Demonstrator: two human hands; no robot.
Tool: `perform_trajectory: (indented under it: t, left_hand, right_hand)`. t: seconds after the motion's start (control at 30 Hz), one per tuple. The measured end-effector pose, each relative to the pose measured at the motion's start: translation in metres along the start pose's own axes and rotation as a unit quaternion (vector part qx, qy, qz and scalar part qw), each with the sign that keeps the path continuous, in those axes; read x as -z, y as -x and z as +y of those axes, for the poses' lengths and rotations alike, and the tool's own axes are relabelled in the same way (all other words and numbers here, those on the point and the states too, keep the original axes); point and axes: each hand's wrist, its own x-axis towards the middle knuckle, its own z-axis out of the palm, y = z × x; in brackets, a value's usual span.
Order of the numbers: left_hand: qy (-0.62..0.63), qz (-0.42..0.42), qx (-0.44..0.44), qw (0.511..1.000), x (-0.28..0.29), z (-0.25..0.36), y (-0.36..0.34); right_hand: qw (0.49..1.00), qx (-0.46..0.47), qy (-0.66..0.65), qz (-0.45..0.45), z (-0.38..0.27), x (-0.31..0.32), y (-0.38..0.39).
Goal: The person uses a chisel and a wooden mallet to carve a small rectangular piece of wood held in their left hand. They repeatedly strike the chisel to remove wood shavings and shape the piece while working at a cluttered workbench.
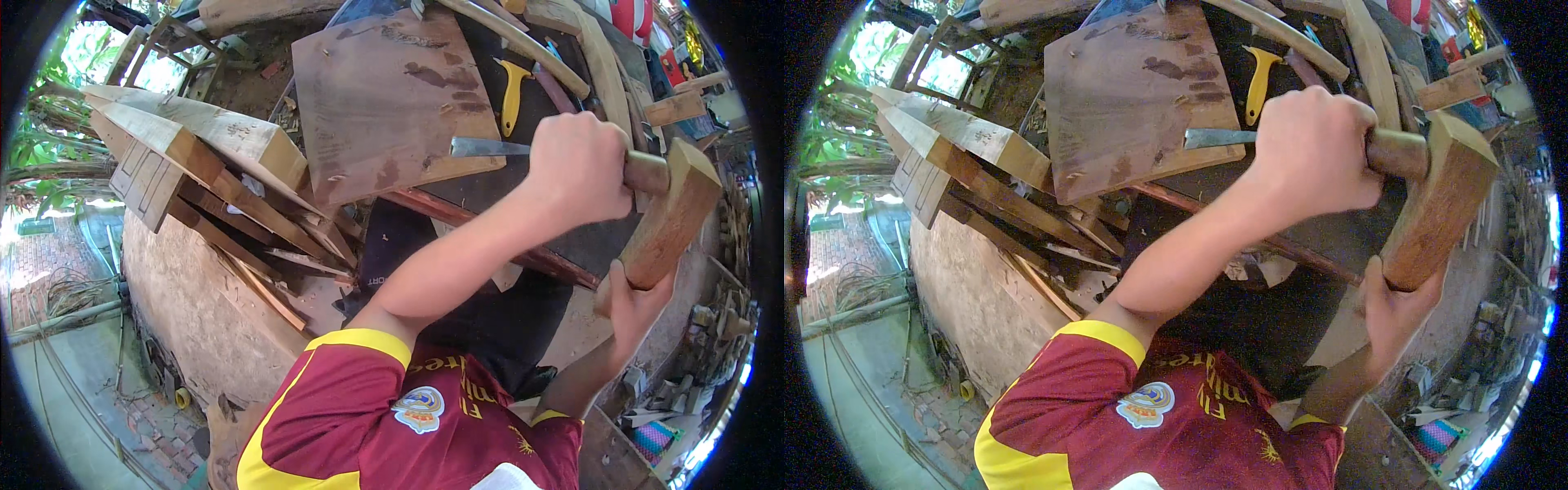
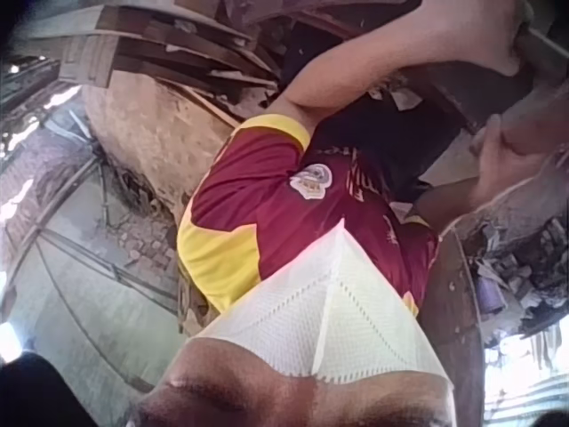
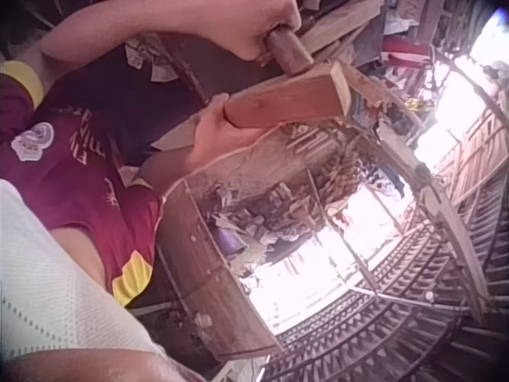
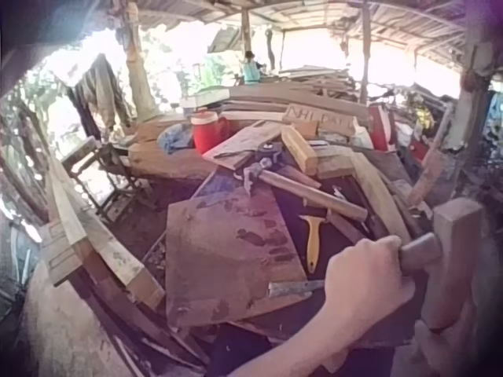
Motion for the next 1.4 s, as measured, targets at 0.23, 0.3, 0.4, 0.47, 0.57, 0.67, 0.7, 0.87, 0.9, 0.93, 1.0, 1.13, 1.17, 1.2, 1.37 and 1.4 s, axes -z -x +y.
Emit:
perform_trajectory:
  t: [0.23,0.3,0.4,0.47,0.57,0.67,0.7,0.87,0.9,0.93,1.0,1.13,1.17,1.2,1.37,1.4]
  left_hand:
    - [-0.008,-0.005,0.013,1.000,0.005,0.002,-0.003]
    - [-0.011,-0.009,0.008,1.000,0.006,0.002,-0.003]
    - [-0.013,-0.002,-0.003,1.000,0.011,-0.003,-0.002]
    - [-0.013,0.012,-0.008,1.000,0.012,-0.004,0.000]
    - [0.021,0.024,-0.007,0.999,0.008,-0.002,-0.001]
    - [0.007,0.010,-0.011,1.000,0.013,-0.002,0.002]
    - [0.012,0.008,-0.019,1.000,0.015,-0.001,0.003]
    - [0.035,-0.007,-0.056,0.998,0.024,0.004,0.021]
    - [0.046,-0.030,-0.063,0.997,0.024,0.004,0.023]
    - [0.056,-0.053,-0.070,0.995,0.025,0.004,0.024]
    - [0.064,-0.078,-0.086,0.991,0.029,0.004,0.026]
    - [0.054,-0.066,-0.083,0.993,0.026,0.002,0.023]
    - [0.045,-0.065,-0.084,0.993,0.023,0.001,0.020]
    - [0.035,-0.063,-0.085,0.994,0.021,0.001,0.018]
    - [0.035,-0.047,-0.085,0.995,0.015,-0.001,0.009]
    - [0.037,-0.039,-0.086,0.995,0.013,-0.001,0.008]
  right_hand:
    - [0.929,-0.216,-0.223,0.200,-0.003,0.012,-0.014]
    - [0.985,-0.096,-0.095,0.106,0.007,0.003,-0.005]
    - [0.998,-0.068,0.013,0.004,-0.006,0.020,-0.006]
    - [0.979,-0.157,-0.088,0.095,-0.007,0.018,-0.008]
    - [0.872,-0.243,-0.284,0.317,-0.019,0.002,-0.016]
    - [0.930,-0.186,-0.218,0.228,-0.016,-0.002,-0.005]
    - [0.958,-0.152,-0.169,0.176,-0.012,-0.001,0.002]
    - [0.948,-0.125,-0.254,0.144,-0.001,-0.015,0.029]
    - [0.936,-0.149,-0.284,0.146,0.000,-0.015,0.032]
    - [0.931,-0.160,-0.286,0.160,0.000,-0.014,0.034]
    - [0.921,-0.179,-0.292,0.188,-0.005,-0.015,0.036]
    - [0.930,-0.161,-0.274,0.185,0.003,-0.011,0.039]
    - [0.932,-0.153,-0.269,0.187,0.001,-0.010,0.038]
    - [0.935,-0.144,-0.264,0.188,0.000,-0.009,0.037]
    - [0.935,-0.133,-0.267,0.194,-0.006,-0.007,0.031]
    - [0.933,-0.131,-0.270,0.199,-0.008,-0.006,0.030]
